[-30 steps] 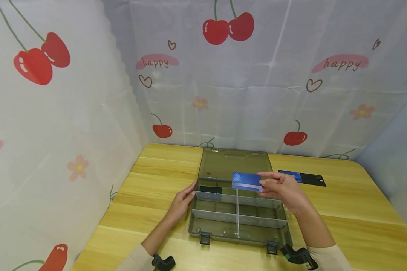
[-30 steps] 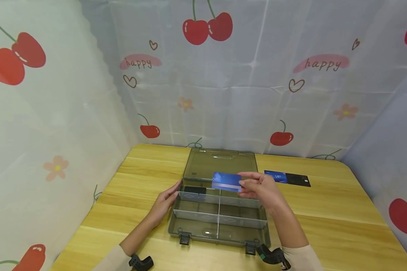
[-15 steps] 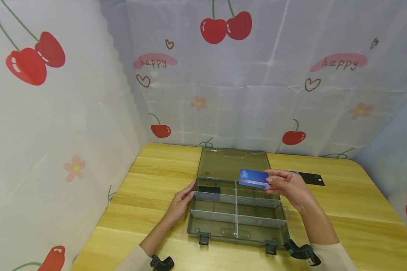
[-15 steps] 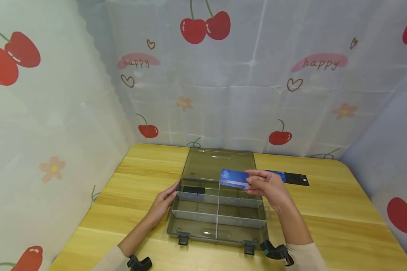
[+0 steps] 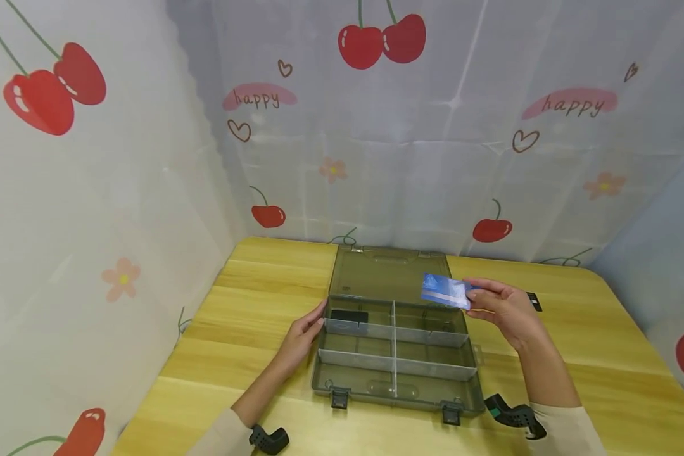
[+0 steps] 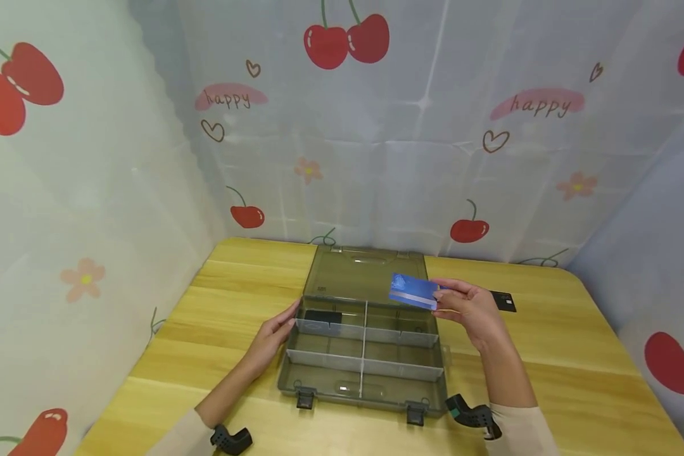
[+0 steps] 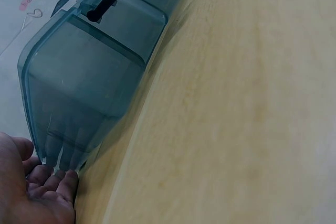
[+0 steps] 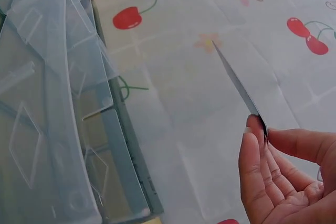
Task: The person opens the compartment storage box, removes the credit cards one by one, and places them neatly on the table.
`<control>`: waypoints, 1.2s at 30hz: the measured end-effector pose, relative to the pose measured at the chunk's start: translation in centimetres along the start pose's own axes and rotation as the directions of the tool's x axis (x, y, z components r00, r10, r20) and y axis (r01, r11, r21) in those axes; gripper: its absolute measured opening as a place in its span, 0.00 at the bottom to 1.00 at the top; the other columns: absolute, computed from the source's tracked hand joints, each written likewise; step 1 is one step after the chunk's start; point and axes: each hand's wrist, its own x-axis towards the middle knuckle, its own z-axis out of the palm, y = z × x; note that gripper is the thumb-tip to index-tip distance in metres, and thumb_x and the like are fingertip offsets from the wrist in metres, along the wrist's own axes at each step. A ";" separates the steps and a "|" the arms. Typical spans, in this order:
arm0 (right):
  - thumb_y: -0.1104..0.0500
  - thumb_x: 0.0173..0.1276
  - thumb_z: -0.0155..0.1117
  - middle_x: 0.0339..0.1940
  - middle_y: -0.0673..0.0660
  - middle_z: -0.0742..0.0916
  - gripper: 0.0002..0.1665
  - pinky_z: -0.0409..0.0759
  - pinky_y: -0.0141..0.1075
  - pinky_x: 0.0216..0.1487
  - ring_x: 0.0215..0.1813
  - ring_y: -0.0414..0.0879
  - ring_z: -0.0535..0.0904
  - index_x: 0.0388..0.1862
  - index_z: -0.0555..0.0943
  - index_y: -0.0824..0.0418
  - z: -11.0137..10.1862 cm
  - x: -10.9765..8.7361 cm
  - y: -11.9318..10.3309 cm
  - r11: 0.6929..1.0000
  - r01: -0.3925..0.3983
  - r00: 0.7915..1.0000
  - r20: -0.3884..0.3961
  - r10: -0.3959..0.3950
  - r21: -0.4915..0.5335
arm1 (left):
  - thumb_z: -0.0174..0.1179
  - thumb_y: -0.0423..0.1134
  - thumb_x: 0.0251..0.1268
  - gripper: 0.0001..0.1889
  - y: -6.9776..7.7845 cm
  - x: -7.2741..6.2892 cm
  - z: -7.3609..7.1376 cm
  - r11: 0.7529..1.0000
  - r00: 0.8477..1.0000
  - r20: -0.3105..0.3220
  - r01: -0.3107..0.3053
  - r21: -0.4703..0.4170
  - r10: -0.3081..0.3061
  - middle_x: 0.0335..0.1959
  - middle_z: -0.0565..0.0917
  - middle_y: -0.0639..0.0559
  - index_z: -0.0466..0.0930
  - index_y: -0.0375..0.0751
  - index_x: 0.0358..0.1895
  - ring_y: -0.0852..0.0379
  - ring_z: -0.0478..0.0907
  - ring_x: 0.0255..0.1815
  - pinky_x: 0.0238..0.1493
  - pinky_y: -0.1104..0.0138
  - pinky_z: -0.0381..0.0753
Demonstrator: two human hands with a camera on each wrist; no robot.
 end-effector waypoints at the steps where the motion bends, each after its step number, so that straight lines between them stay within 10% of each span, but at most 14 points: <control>1: 0.65 0.74 0.64 0.43 0.51 0.87 0.15 0.89 0.38 0.45 0.40 0.44 0.86 0.57 0.85 0.60 -0.2 0.0 0.0 1.000 0.001 1.000 -0.003 -0.001 0.005 | 0.47 0.36 0.83 0.25 0.0 -0.1 0.0 1.000 1.000 0.001 0.000 -0.001 0.000 0.79 0.61 0.46 0.62 0.38 0.77 0.46 0.52 0.81 0.77 0.55 0.54; 36: 0.66 0.74 0.64 0.40 0.48 0.87 0.14 0.88 0.34 0.41 0.36 0.42 0.87 0.48 0.89 0.50 -5.7 -0.5 0.4 0.998 0.042 0.988 -0.151 -0.035 0.044 | 0.47 0.37 0.83 0.25 -0.3 -0.1 -0.1 1.000 1.000 0.005 0.008 -0.013 -0.008 0.79 0.60 0.50 0.61 0.40 0.78 0.51 0.53 0.80 0.76 0.60 0.57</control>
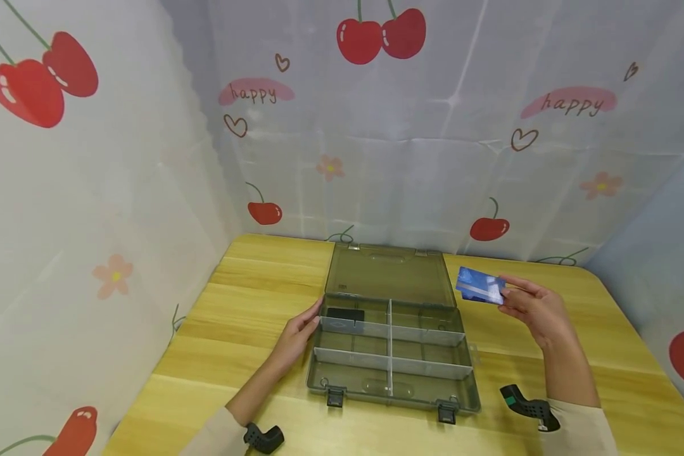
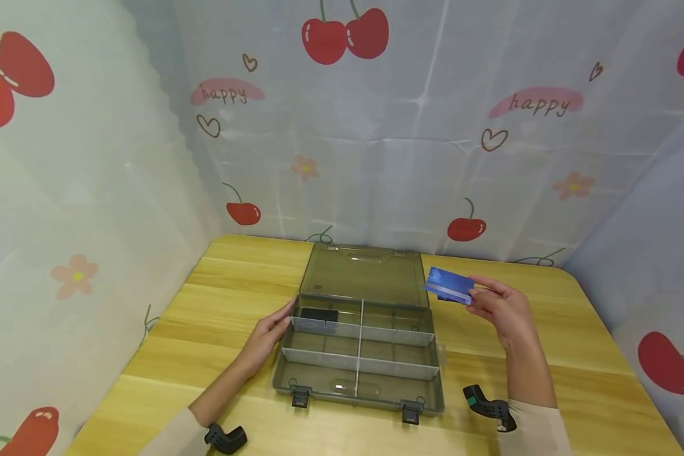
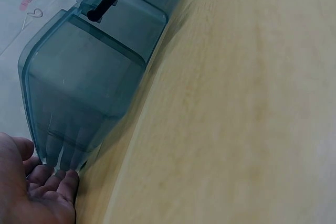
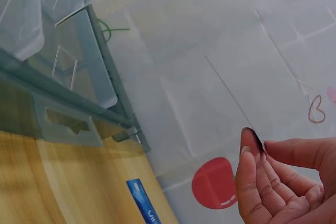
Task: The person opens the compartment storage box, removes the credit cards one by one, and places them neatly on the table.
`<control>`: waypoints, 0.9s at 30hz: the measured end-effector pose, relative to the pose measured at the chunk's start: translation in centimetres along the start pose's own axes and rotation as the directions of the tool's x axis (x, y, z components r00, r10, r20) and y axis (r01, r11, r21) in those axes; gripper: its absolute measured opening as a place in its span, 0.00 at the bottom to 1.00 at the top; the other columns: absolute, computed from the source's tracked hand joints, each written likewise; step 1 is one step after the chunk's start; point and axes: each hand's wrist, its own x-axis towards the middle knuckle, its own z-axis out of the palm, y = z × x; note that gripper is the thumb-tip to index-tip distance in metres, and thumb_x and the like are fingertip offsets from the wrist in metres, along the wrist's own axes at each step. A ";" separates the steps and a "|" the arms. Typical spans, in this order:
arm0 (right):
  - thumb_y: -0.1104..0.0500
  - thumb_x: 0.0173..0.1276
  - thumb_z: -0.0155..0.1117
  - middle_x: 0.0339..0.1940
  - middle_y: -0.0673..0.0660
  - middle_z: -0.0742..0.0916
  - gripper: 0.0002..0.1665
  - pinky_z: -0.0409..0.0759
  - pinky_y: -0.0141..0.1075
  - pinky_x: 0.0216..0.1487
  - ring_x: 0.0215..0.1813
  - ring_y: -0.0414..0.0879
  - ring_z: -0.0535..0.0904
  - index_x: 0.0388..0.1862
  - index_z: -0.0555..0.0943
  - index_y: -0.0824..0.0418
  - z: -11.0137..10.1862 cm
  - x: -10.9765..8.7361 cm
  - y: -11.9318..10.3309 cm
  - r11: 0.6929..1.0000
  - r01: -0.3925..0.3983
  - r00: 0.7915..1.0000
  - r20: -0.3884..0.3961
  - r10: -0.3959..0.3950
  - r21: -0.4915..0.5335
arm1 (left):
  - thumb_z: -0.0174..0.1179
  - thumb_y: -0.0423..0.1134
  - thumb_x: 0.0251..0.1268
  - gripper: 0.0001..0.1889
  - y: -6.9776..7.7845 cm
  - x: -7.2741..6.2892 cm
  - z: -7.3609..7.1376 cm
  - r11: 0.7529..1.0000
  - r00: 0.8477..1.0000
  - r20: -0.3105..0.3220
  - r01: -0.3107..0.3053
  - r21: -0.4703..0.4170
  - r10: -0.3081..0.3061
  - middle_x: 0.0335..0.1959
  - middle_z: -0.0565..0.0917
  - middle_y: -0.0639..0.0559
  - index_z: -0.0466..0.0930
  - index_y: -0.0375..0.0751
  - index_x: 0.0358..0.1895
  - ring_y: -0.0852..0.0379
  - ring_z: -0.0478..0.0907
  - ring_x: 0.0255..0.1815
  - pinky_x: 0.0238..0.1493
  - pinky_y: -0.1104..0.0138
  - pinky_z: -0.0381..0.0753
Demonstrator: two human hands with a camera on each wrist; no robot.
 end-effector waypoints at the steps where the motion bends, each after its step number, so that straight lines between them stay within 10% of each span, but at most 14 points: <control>1: 0.66 0.74 0.64 0.40 0.47 0.87 0.14 0.88 0.33 0.40 0.36 0.42 0.87 0.49 0.89 0.51 -0.1 0.0 0.1 1.000 -0.002 1.000 -0.004 0.002 -0.001 | 0.47 0.37 0.83 0.25 0.0 0.0 0.0 1.000 1.000 0.001 -0.009 0.001 0.009 0.79 0.60 0.49 0.61 0.38 0.78 0.49 0.53 0.80 0.77 0.59 0.56; 27: 0.64 0.71 0.68 0.36 0.46 0.87 0.11 0.88 0.34 0.40 0.34 0.42 0.87 0.47 0.89 0.50 -2.9 1.1 2.7 0.990 -0.111 0.986 -0.133 0.098 -0.090 | 0.47 0.38 0.83 0.25 0.0 0.0 0.0 1.000 1.000 -0.001 0.004 0.000 -0.004 0.79 0.60 0.51 0.61 0.38 0.78 0.50 0.52 0.81 0.78 0.60 0.54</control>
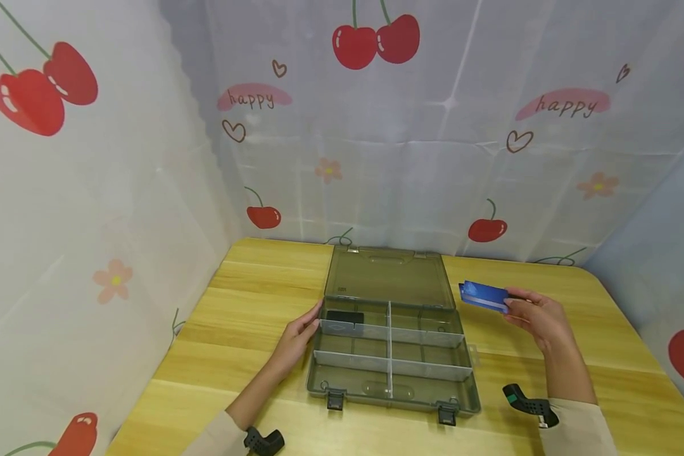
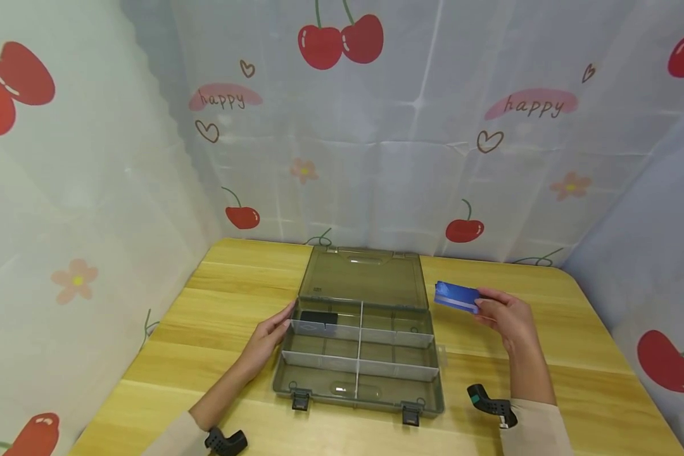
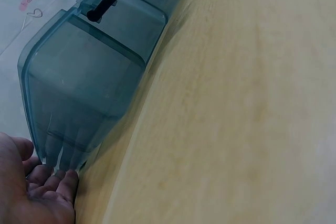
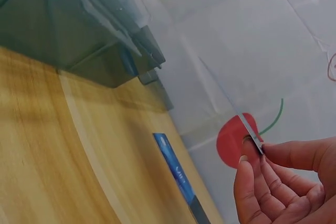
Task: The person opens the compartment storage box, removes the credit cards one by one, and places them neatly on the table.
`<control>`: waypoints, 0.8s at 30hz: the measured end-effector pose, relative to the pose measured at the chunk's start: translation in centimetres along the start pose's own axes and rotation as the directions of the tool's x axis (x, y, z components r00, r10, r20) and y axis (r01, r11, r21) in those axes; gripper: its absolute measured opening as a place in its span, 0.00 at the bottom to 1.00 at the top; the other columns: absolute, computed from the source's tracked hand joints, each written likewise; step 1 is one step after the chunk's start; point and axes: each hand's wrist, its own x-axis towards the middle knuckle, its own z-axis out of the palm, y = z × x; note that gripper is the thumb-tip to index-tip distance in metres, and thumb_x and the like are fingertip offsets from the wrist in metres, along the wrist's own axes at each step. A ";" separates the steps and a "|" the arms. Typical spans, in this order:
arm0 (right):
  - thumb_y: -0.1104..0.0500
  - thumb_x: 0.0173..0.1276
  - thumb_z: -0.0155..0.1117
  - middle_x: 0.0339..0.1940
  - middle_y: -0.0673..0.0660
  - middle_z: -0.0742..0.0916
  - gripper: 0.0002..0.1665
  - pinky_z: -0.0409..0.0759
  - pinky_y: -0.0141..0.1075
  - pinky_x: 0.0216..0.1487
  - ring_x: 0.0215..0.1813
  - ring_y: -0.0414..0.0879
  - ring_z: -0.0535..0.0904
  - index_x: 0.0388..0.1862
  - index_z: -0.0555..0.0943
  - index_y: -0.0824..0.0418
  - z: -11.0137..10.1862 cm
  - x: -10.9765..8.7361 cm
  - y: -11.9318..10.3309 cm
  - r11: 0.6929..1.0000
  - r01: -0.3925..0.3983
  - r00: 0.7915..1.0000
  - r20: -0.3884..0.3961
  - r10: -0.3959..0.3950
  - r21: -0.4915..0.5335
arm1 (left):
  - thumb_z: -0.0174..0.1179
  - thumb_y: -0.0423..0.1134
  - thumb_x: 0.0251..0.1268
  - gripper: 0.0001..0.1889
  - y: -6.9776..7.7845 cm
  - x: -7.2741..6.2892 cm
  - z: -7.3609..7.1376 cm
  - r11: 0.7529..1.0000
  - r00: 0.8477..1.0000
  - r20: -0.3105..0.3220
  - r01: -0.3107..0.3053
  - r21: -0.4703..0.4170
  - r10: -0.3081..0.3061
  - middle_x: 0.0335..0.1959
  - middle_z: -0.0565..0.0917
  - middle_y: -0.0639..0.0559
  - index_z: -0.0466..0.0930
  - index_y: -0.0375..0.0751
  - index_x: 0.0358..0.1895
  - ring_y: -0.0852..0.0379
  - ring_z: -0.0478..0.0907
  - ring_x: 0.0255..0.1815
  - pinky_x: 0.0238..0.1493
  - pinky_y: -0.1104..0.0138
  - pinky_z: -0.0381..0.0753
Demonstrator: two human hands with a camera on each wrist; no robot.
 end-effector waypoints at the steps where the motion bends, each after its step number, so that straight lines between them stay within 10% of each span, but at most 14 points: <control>1: 0.63 0.71 0.68 0.36 0.46 0.86 0.11 0.88 0.34 0.40 0.34 0.42 0.86 0.47 0.88 0.51 -0.1 0.0 0.1 1.000 -0.001 1.000 0.000 0.001 -0.004 | 0.47 0.38 0.83 0.25 0.0 0.0 0.0 1.000 1.000 0.000 0.000 -0.002 0.000 0.79 0.60 0.51 0.61 0.37 0.78 0.50 0.52 0.81 0.78 0.59 0.54; 24: 0.66 0.73 0.64 0.35 0.45 0.87 0.14 0.89 0.36 0.41 0.35 0.40 0.86 0.56 0.85 0.63 -1.7 1.1 2.5 0.989 -0.052 0.999 -0.019 0.050 -0.137 | 0.48 0.39 0.83 0.25 0.0 -0.1 0.0 1.000 1.000 0.003 0.005 0.001 -0.005 0.80 0.60 0.52 0.62 0.43 0.78 0.50 0.52 0.81 0.77 0.55 0.55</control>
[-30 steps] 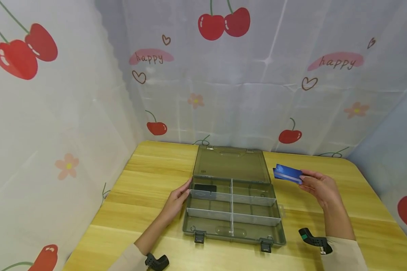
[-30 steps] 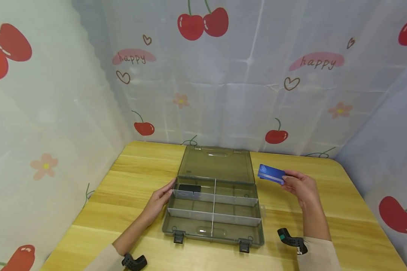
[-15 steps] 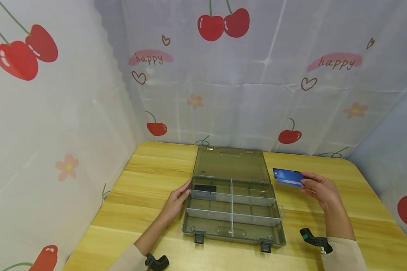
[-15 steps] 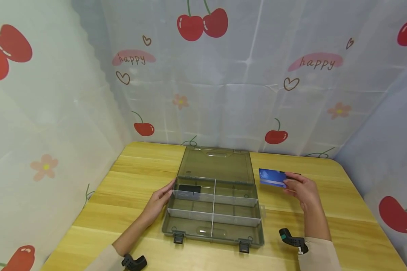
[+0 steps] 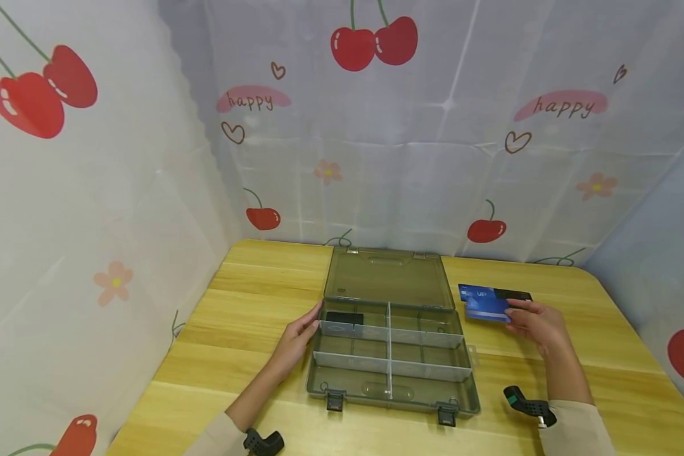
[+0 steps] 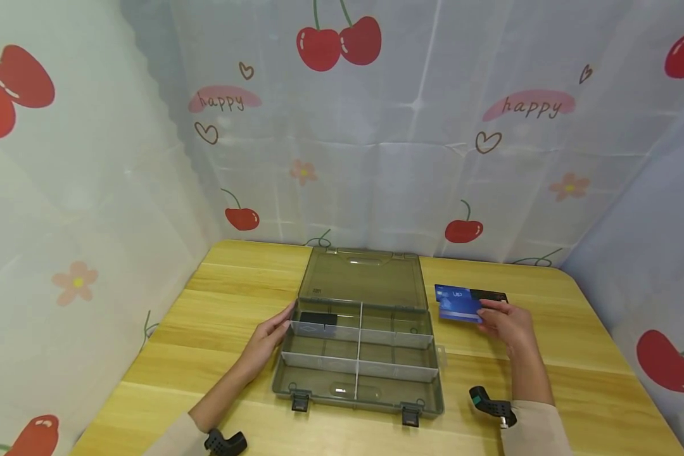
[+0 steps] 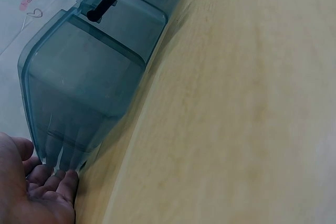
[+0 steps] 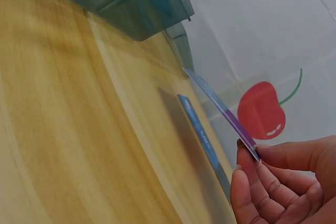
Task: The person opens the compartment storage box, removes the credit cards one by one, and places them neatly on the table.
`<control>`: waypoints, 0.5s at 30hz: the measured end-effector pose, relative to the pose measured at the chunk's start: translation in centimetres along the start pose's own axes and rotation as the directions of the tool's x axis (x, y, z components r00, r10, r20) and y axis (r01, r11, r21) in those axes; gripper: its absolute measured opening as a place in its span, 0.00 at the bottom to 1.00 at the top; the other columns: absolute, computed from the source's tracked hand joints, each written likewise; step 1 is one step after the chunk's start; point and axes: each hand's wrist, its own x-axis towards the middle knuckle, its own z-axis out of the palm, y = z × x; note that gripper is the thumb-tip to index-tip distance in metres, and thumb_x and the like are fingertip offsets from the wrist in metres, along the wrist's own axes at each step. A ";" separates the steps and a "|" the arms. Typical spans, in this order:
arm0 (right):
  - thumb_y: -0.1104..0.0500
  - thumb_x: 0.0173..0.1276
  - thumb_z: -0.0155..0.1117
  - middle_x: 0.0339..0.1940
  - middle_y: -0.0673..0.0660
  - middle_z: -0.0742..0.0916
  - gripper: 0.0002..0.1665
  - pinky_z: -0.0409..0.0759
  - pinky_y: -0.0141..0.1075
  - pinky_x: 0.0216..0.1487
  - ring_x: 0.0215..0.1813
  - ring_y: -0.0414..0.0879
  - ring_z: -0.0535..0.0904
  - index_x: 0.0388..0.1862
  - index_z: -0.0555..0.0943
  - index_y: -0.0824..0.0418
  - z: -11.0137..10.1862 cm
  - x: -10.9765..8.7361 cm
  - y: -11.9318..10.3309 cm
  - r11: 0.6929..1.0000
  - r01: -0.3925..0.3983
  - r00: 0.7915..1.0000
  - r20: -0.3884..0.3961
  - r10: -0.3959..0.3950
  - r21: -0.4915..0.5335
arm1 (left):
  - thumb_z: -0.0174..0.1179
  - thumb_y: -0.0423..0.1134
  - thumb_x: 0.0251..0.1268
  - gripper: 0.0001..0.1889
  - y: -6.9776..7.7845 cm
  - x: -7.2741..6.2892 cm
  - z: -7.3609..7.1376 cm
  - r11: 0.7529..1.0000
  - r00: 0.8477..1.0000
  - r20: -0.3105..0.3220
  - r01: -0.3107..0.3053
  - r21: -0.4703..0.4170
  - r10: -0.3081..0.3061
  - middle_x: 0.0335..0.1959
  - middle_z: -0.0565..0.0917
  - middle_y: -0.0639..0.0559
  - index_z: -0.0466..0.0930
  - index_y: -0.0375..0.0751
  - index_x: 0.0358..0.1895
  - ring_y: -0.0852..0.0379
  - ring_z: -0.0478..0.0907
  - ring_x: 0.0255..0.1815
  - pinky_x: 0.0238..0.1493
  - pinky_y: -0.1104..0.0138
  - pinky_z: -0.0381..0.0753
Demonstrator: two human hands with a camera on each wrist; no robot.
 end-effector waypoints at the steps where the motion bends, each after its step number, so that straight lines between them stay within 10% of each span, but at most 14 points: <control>1: 0.66 0.73 0.64 0.34 0.45 0.87 0.15 0.89 0.36 0.40 0.35 0.40 0.87 0.57 0.84 0.66 0.0 0.0 0.1 1.000 -0.005 1.000 -0.002 0.005 -0.011 | 0.47 0.39 0.83 0.25 0.0 0.0 0.0 1.000 1.000 -0.001 0.001 0.002 -0.001 0.80 0.60 0.52 0.62 0.43 0.78 0.50 0.52 0.81 0.77 0.55 0.55; 15: 0.68 0.74 0.61 0.31 0.46 0.88 0.24 0.89 0.37 0.36 0.32 0.44 0.89 0.63 0.74 0.82 0.3 0.1 0.4 0.995 -0.087 0.996 -0.029 0.086 -0.044 | 0.47 0.39 0.83 0.25 0.1 -0.1 0.0 1.000 1.000 -0.002 0.010 -0.004 -0.010 0.80 0.60 0.52 0.62 0.42 0.78 0.51 0.51 0.81 0.78 0.56 0.54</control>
